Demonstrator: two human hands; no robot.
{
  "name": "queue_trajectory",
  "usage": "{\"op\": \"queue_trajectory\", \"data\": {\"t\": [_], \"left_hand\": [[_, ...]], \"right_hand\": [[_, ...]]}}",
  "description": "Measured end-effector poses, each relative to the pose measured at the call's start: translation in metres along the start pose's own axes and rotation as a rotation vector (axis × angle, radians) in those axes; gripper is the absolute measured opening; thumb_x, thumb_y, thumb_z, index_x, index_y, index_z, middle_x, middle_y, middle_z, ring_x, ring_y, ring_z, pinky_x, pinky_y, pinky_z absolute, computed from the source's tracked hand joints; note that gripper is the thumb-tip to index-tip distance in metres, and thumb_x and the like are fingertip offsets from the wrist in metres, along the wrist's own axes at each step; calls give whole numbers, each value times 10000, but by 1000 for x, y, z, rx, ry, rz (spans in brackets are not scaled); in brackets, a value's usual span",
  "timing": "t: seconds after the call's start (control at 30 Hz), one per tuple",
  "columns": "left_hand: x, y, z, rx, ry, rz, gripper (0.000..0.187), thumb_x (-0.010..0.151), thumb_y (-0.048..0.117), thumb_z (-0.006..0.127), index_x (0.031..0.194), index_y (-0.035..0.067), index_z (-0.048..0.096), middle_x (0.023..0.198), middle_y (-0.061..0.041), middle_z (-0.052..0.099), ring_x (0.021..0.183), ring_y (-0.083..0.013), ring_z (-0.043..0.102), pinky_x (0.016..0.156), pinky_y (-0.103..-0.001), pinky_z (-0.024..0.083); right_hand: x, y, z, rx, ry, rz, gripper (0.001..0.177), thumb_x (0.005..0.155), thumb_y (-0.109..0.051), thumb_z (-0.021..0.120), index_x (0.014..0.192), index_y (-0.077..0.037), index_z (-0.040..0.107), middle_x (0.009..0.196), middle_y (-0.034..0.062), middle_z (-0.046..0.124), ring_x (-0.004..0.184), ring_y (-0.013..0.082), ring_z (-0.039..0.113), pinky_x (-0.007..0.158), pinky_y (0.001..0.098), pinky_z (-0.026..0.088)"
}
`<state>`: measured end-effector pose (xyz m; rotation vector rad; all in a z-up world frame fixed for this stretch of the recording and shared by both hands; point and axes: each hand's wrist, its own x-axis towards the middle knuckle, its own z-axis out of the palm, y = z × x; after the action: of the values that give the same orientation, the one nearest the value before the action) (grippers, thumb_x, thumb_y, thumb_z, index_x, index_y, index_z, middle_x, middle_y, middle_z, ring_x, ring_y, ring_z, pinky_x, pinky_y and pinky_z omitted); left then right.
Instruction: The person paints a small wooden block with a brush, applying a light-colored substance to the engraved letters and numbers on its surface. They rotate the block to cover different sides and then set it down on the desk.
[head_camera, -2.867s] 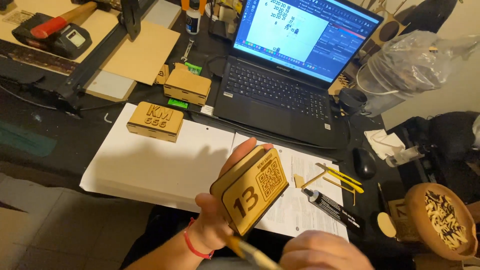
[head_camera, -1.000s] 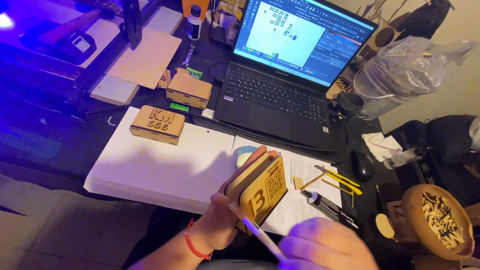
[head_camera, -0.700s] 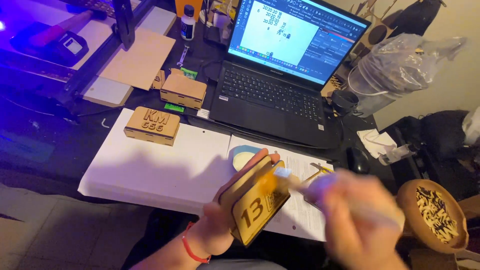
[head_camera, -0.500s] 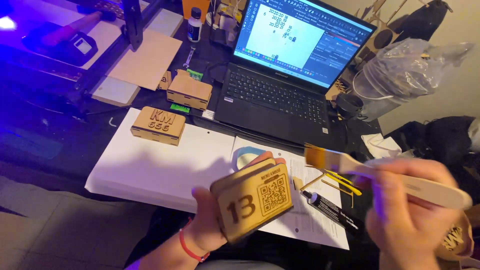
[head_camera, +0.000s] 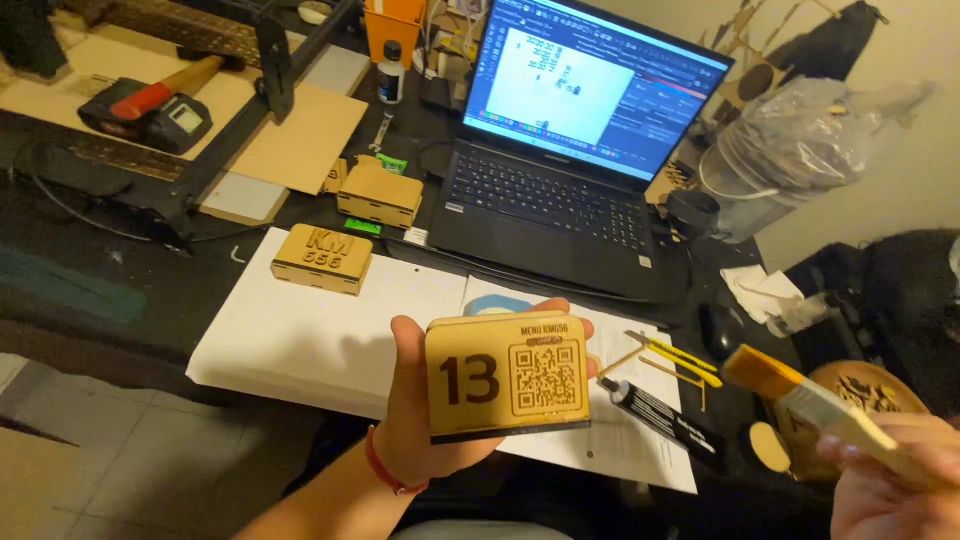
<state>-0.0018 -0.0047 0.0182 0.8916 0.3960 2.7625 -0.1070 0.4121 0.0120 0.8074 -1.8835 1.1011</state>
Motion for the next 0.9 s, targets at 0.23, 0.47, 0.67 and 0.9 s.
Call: {"op": "queue_trajectory", "data": {"t": [0.23, 0.47, 0.67, 0.9], "left_hand": [[5, -12, 22, -48, 88, -101, 1137, 792, 823, 282, 1577, 2, 221, 1548, -205, 359, 1404, -382, 386, 1188, -551, 284], [-1, -40, 15, -453, 304, -209, 970, 826, 738, 518, 1529, 91, 350, 1580, -157, 352, 1451, -360, 311, 1200, -528, 258], [3, -54, 61, 22, 132, -118, 1005, 924, 735, 234, 1492, -83, 374, 1444, -246, 487, 1363, -384, 458, 1174, -549, 337], [-8, -59, 73, 70, 117, -130, 986, 900, 741, 292, 1496, -38, 384, 1425, -208, 513, 1337, -332, 490, 1159, -482, 371]], "right_hand": [[76, -25, -41, -212, -1234, 79, 510, 863, -522, 446, 1085, -270, 829, 1116, -82, 804, 1019, 78, 766, 929, 307, 574], [94, -162, 24, 224, -586, -46, 205, 775, -224, 637, 939, -135, 724, 960, 66, 777, 907, 199, 800, 933, 299, 654], [126, -214, 62, 305, -727, -170, 151, 762, -119, 698, 896, -68, 744, 860, 79, 785, 800, 172, 791, 765, 254, 642], [135, -224, 57, 367, -862, -328, 103, 832, -96, 686, 926, -81, 727, 826, 61, 747, 728, 167, 746, 690, 241, 610]]}}
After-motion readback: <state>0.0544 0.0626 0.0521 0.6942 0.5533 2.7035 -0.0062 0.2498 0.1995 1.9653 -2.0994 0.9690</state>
